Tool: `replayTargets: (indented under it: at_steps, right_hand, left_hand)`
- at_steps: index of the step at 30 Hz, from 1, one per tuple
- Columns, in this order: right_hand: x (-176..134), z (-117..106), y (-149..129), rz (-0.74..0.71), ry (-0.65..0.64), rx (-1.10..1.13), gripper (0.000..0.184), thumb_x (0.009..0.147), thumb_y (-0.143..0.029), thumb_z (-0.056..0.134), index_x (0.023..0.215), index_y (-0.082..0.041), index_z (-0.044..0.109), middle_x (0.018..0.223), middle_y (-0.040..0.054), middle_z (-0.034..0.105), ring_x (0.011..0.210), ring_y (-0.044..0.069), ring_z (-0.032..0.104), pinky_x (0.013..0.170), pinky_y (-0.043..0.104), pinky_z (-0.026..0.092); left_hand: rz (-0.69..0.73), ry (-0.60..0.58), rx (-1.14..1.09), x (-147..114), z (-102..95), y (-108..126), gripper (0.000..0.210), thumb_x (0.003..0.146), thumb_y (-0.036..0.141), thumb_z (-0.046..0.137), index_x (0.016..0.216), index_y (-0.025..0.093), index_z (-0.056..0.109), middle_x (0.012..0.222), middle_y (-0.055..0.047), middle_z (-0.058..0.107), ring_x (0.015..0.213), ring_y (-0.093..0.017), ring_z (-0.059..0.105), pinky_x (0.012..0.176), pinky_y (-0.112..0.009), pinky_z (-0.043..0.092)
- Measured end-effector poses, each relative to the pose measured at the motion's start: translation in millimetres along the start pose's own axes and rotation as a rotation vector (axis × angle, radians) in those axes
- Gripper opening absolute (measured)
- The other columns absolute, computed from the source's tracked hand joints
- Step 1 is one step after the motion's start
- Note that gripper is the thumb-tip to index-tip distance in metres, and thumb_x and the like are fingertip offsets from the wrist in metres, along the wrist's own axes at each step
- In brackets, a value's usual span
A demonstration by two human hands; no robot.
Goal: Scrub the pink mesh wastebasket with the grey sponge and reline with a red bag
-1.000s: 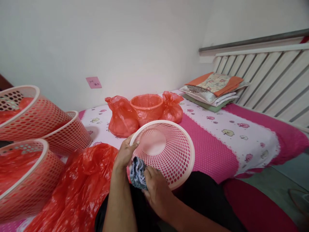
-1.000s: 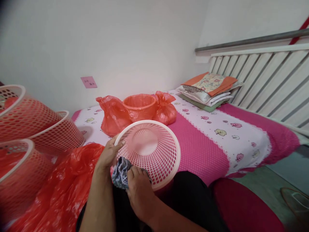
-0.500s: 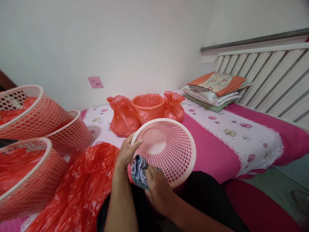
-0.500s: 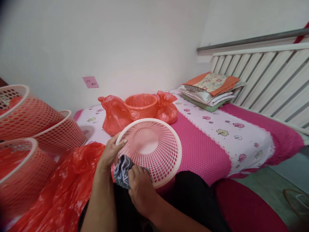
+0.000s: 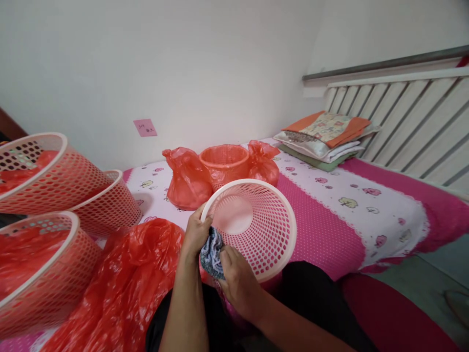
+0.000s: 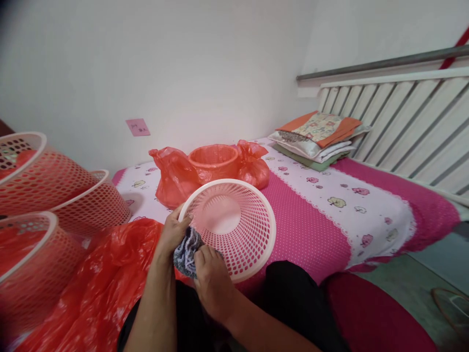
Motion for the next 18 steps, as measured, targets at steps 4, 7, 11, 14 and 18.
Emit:
replayTargets:
  at_steps: [4, 7, 11, 14, 18]
  right_hand:
    - [-4, -8, 2, 0.008, -0.010, 0.085, 0.021, 0.084, -0.009, 0.055, 0.101, -0.022, 0.051, 0.104, 0.0087, 0.063, 0.094, 0.026, 0.058, 0.081, 0.037, 0.045]
    - [-8, -15, 0, -0.018, -0.080, 0.054, 0.017, 0.085, -0.009, 0.054, 0.096, -0.022, 0.052, 0.102, 0.0077, 0.065, 0.093, 0.025, 0.059, 0.080, 0.036, 0.043]
    - [-15, -28, -4, -0.017, -0.272, -0.111, 0.014, 0.091, -0.008, 0.054, 0.091, -0.022, 0.058, 0.095, 0.0060, 0.069, 0.087, 0.023, 0.061, 0.076, 0.035, 0.042]
    - [-23, -41, -4, -0.036, -0.385, -0.206, 0.016, 0.093, -0.007, 0.054, 0.093, -0.021, 0.063, 0.096, 0.0072, 0.072, 0.085, 0.024, 0.063, 0.076, 0.035, 0.042]
    - [-37, -60, 3, -0.055, -0.446, -0.206, 0.027, 0.089, -0.001, 0.050, 0.099, -0.021, 0.066, 0.101, 0.0084, 0.074, 0.087, 0.024, 0.066, 0.075, 0.035, 0.042]
  left_hand:
    - [0.014, 0.009, 0.044, -1, -1.8, -1, 0.049, 0.076, 0.029, 0.063, 0.123, 0.016, 0.073, 0.124, -0.008, 0.078, 0.120, -0.030, 0.068, 0.114, -0.045, 0.044]
    - [-0.003, 0.014, 0.050, -1, -3.7, -3, 0.051, 0.077, 0.027, 0.062, 0.126, 0.017, 0.072, 0.124, -0.008, 0.078, 0.118, -0.029, 0.069, 0.113, -0.046, 0.045]
    - [-0.012, -0.021, 0.042, -1, -5.7, -4, 0.050, 0.077, 0.031, 0.065, 0.125, 0.018, 0.072, 0.122, -0.008, 0.078, 0.114, -0.030, 0.070, 0.111, -0.046, 0.047]
    - [-0.024, -0.046, 0.024, -2, -6.2, -5, 0.051, 0.078, 0.032, 0.066, 0.126, 0.016, 0.072, 0.123, -0.009, 0.078, 0.117, -0.031, 0.069, 0.112, -0.047, 0.045]
    - [-0.033, -0.052, -0.005, -3, -5.5, -4, 0.053, 0.079, 0.031, 0.067, 0.129, 0.016, 0.071, 0.125, -0.010, 0.077, 0.123, -0.032, 0.066, 0.115, -0.048, 0.043]
Point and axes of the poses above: each hand's wrist, its own x-axis towards the middle knuckle, its own z-axis out of the palm, y = z × x, the point moved 3 cm from there along x, towards the middle knuckle
